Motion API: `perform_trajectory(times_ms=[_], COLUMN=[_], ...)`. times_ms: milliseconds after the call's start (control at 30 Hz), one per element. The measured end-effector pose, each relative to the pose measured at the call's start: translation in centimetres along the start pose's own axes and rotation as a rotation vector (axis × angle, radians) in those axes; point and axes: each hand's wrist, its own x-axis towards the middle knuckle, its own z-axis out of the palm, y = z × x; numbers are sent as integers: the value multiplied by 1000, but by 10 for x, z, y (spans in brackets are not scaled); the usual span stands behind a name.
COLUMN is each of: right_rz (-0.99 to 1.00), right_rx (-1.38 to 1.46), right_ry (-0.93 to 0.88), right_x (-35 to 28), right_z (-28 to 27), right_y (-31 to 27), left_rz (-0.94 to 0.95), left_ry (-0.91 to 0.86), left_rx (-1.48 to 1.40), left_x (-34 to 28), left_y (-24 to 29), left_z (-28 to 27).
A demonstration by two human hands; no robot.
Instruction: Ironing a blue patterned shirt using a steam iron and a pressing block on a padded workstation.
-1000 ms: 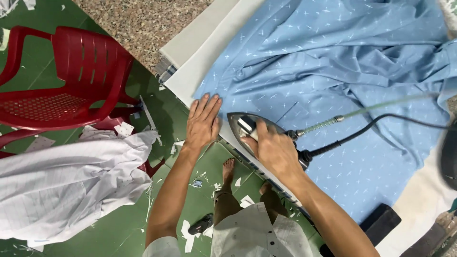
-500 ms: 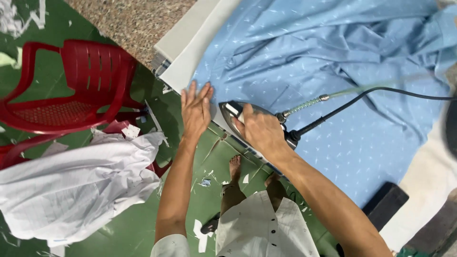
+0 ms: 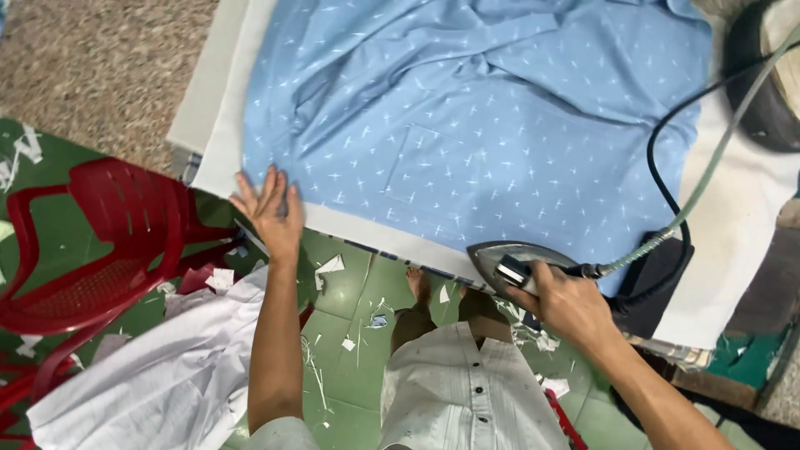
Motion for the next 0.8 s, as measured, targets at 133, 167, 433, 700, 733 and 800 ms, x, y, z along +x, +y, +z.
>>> perform_trajectory(times_ms=[133, 167, 433, 700, 733, 800], right_rz=[-43, -44, -302, -508, -525, -528], right_rx=[-54, -54, 25, 61, 53, 7], right_ry=[119, 122, 236, 31, 28, 11], right_x=[-7, -2, 84, 167, 167, 150], right_z=[19, 17, -37, -60, -63, -63], right_y=[17, 13, -108, -200, -200, -184], left_rz=[36, 37, 62, -223, -227, -235], left_ry=[34, 37, -13, -192, -215, -169], left_rx=[28, 28, 132, -47, -35, -20], left_x=[-5, -5, -10, 11, 14, 11], left_y=[-11, -10, -7, 44, 47, 40], left_z=[6, 8, -6, -37, -39, -35])
